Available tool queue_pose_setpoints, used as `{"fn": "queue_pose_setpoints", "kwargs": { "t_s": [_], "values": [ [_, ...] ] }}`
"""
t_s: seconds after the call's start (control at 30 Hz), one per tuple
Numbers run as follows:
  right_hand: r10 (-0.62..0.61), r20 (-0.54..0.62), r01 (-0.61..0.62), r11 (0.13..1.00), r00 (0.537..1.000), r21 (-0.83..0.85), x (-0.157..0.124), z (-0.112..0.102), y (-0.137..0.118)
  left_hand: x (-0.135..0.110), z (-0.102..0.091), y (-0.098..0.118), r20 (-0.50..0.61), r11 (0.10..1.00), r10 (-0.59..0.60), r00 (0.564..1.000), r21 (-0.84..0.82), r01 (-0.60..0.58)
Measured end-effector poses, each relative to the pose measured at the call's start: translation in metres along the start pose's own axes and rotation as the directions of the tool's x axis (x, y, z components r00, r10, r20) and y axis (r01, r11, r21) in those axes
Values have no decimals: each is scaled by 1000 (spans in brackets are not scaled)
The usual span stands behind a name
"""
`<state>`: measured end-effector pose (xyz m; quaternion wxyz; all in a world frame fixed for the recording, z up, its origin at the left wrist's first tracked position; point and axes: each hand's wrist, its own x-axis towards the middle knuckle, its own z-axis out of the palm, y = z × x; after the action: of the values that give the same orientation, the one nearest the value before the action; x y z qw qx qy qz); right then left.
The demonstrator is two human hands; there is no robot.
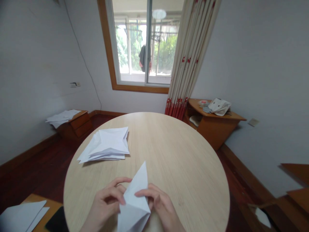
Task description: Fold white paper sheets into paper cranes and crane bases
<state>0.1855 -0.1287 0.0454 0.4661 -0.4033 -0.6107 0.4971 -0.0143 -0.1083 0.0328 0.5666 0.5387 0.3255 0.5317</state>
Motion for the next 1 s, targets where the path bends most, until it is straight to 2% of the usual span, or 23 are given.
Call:
{"fn": "queue_pose_setpoints", "kwargs": {
  "t_s": [0.07, 0.13, 0.23, 0.33, 0.37, 0.43, 0.5, 0.63, 0.7, 0.8, 0.9, 1.0],
  "values": [
    [45, -82, -45, 999, 996, -4, 1, 2, -4, -1, -1, 4, 81, 999, -3, 997, 40, 0],
    [85, -135, -81, 996, 987, 31, 1, 4, -2, -2, -3, 10, 135, 987, 5, 991, 156, -26],
    [153, -126, -139, 984, 980, 114, 0, 5, 8, -4, -6, 15, 203, 930, 45, 978, 350, -116],
    [204, -93, -191, 972, 975, 134, -4, 5, 18, -4, -4, 15, 275, 910, 86, 958, 369, -188],
    [209, -90, -198, 973, 974, 118, -5, 5, 19, -4, -2, 14, 247, 918, 97, 964, 353, -183],
    [199, -97, -194, 979, 975, 54, -7, 4, 19, -2, 4, 11, 118, 928, 92, 989, 349, -128],
    [163, -105, -167, 985, 981, -35, -7, 4, 15, 0, 9, 9, 13, 927, 41, 999, 372, -43],
    [131, -89, -140, 984, 987, -109, -6, 1, 5, 1, 13, 10, 55, 938, -101, 993, 337, 77],
    [155, -10, -155, 984, 988, -92, -5, 0, 1, 0, 14, 10, 13, 966, -107, 994, 238, 101],
    [136, 102, -120, 982, 985, -147, -3, -2, -3, 0, 18, 8, -113, 984, -71, 991, 155, 88],
    [71, 84, -47, 966, 994, -256, -3, -1, -3, -1, 21, 6, -158, 976, -67, 985, 194, 97],
    [20, 84, 0, 974, 996, -228, -4, 1, 0, -5, 24, 7, -167, 977, -101, 981, 170, 129]
  ]
}}
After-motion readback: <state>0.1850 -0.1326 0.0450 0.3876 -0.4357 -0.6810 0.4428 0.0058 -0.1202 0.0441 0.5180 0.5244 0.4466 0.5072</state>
